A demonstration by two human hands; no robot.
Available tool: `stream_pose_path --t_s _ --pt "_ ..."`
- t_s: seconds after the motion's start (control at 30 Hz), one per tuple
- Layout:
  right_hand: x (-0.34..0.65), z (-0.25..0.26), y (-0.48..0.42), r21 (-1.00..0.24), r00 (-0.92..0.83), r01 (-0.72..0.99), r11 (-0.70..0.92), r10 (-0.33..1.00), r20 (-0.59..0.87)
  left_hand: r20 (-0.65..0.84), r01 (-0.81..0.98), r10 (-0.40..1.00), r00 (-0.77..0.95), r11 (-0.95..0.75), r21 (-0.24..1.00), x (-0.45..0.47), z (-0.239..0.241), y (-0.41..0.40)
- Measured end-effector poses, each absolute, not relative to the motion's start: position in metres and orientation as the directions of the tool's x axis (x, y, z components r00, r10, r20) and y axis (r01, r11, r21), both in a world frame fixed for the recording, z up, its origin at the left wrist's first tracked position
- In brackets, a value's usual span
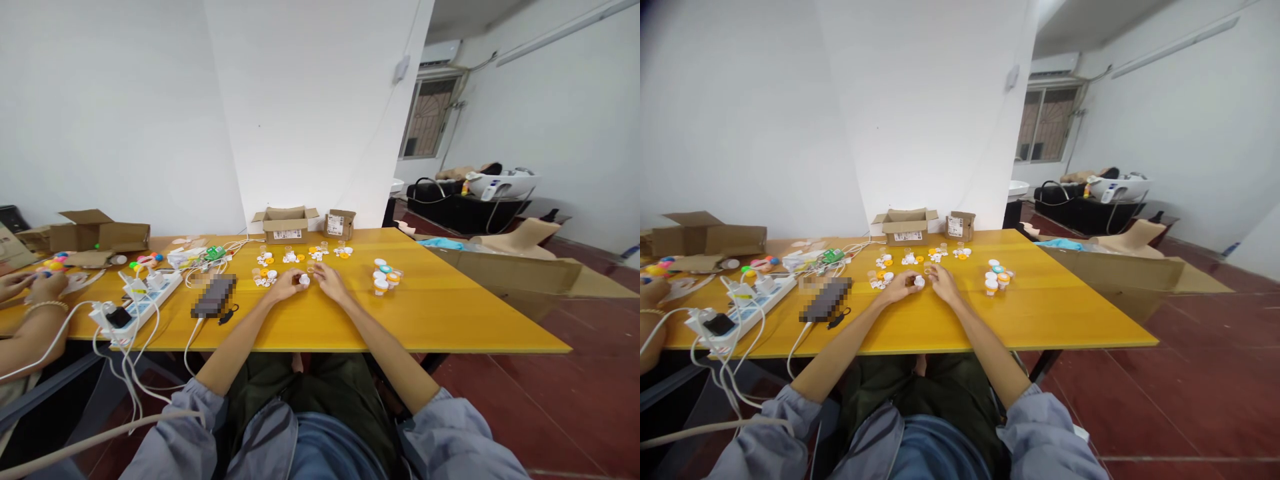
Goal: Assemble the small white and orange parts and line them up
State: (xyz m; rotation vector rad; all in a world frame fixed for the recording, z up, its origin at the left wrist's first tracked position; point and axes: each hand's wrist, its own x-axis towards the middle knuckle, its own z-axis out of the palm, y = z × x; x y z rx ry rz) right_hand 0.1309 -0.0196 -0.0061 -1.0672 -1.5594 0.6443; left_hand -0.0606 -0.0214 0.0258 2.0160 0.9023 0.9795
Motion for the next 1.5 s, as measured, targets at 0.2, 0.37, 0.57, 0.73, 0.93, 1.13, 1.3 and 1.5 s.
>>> stream_pose_path --t_s 0.2,0.37,0.57,0.73,0.93,1.13,1.3,1.5 --pt "0.131 0.002 -0.025 -0.853 -0.004 0.292 0.433 0.892 0.452 0.336 0.191 0.814 0.474 -0.468 0.863 -0.061 0.031 -0.026" --pt "0.120 0.004 -0.030 -0.905 -0.143 0.117 0.409 0.909 0.392 0.355 0.183 0.829 0.431 -0.466 0.865 -0.061 0.034 -0.026" --pt "0.114 0.010 -0.038 -0.935 -0.218 -0.014 0.355 0.911 0.349 0.337 0.094 0.826 0.452 -0.420 0.903 -0.061 0.033 -0.027" --pt "0.116 0.017 -0.044 -0.936 -0.233 -0.011 0.351 0.910 0.343 0.336 0.104 0.834 0.438 -0.419 0.902 -0.060 0.038 -0.030" --pt "0.114 0.023 -0.051 -0.935 -0.236 0.026 0.354 0.911 0.339 0.367 0.129 0.824 0.431 -0.459 0.879 -0.061 0.038 -0.031" --pt "0.115 0.024 -0.050 -0.941 -0.294 -0.008 0.338 0.899 0.326 0.378 0.139 0.812 0.445 -0.480 0.866 -0.061 0.034 -0.027" --pt "0.117 0.022 -0.047 -0.948 -0.296 -0.014 0.318 0.904 0.308 0.375 0.136 0.815 0.441 -0.474 0.870 -0.061 0.032 -0.024" --pt "0.117 0.015 -0.042 -0.933 -0.279 0.036 0.357 0.900 0.334 0.381 0.130 0.807 0.452 -0.482 0.867 -0.061 0.031 -0.023"
